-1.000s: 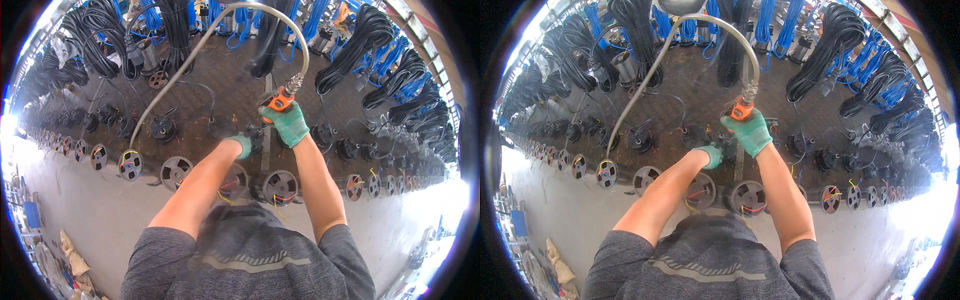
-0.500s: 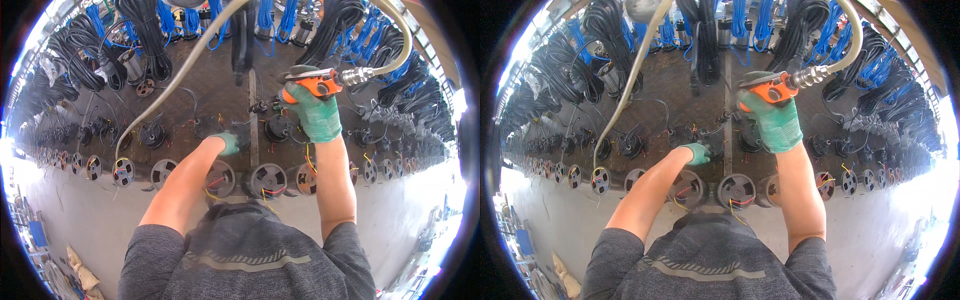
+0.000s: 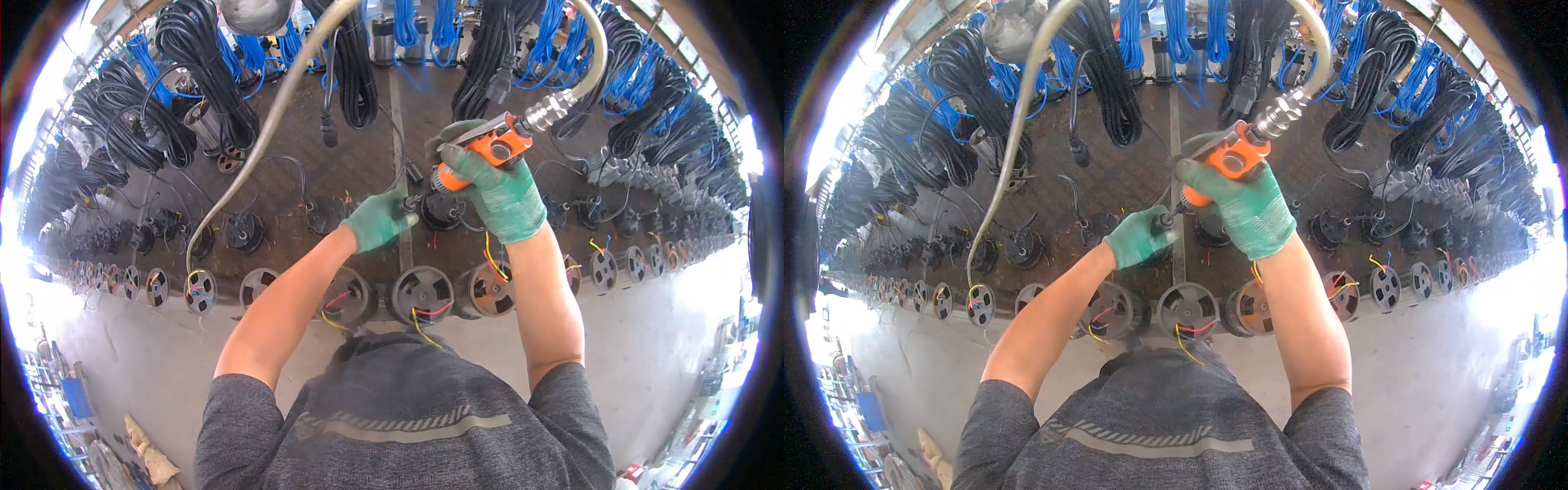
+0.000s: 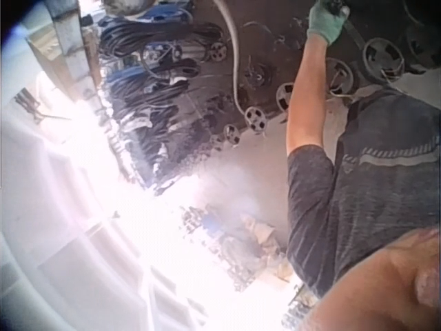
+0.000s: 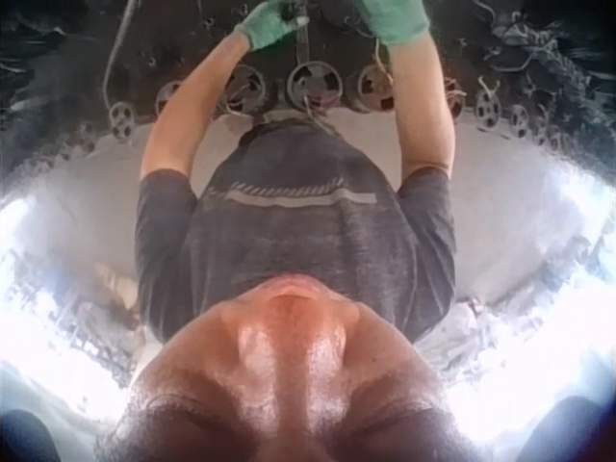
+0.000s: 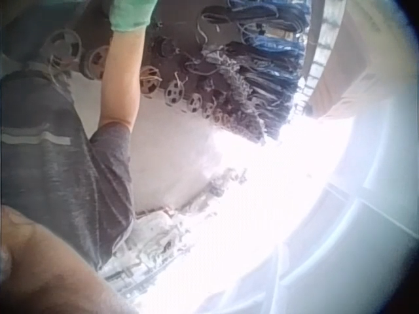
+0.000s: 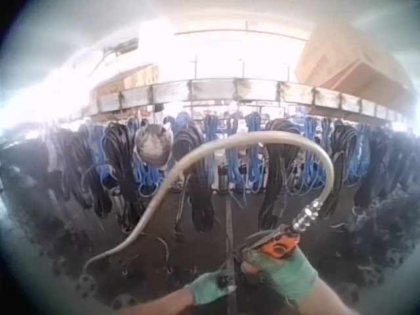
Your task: The person uses a power nut runner to tighten fasteners on a series of industrial pump components arranged in rows on a workbench.
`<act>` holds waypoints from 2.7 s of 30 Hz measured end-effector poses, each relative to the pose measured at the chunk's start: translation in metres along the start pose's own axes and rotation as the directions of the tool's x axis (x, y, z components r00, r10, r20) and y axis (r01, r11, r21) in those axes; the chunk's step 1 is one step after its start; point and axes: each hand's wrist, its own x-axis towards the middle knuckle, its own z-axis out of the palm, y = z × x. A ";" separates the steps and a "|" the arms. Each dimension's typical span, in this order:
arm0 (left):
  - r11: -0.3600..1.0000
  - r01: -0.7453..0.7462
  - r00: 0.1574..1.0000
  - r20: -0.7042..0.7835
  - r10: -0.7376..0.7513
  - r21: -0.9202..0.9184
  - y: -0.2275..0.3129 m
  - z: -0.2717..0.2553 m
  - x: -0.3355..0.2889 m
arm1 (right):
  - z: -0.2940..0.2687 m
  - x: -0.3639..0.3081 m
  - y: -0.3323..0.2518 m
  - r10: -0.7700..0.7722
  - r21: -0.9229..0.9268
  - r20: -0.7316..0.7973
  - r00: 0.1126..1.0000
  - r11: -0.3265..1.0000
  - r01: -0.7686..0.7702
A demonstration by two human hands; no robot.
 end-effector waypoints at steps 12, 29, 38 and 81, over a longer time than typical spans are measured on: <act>0.992 -0.067 0.998 0.011 0.068 -0.104 0.006 0.037 -0.009 | -0.011 0.013 0.005 -0.058 0.121 0.205 0.977 0.992 0.033; 0.953 0.010 0.947 0.302 -0.106 0.303 -0.057 0.107 0.142 | -0.115 0.067 0.120 0.175 -0.220 0.195 0.965 0.967 -0.131; 0.986 0.089 0.983 0.169 -0.065 -0.143 -0.120 0.135 0.136 | -0.109 0.083 0.147 0.111 -0.359 0.450 0.886 0.931 0.065; 0.593 0.003 0.920 0.230 -0.317 0.805 -0.073 0.117 0.160 | -0.148 0.076 0.162 0.120 -0.110 0.445 0.887 0.991 -0.079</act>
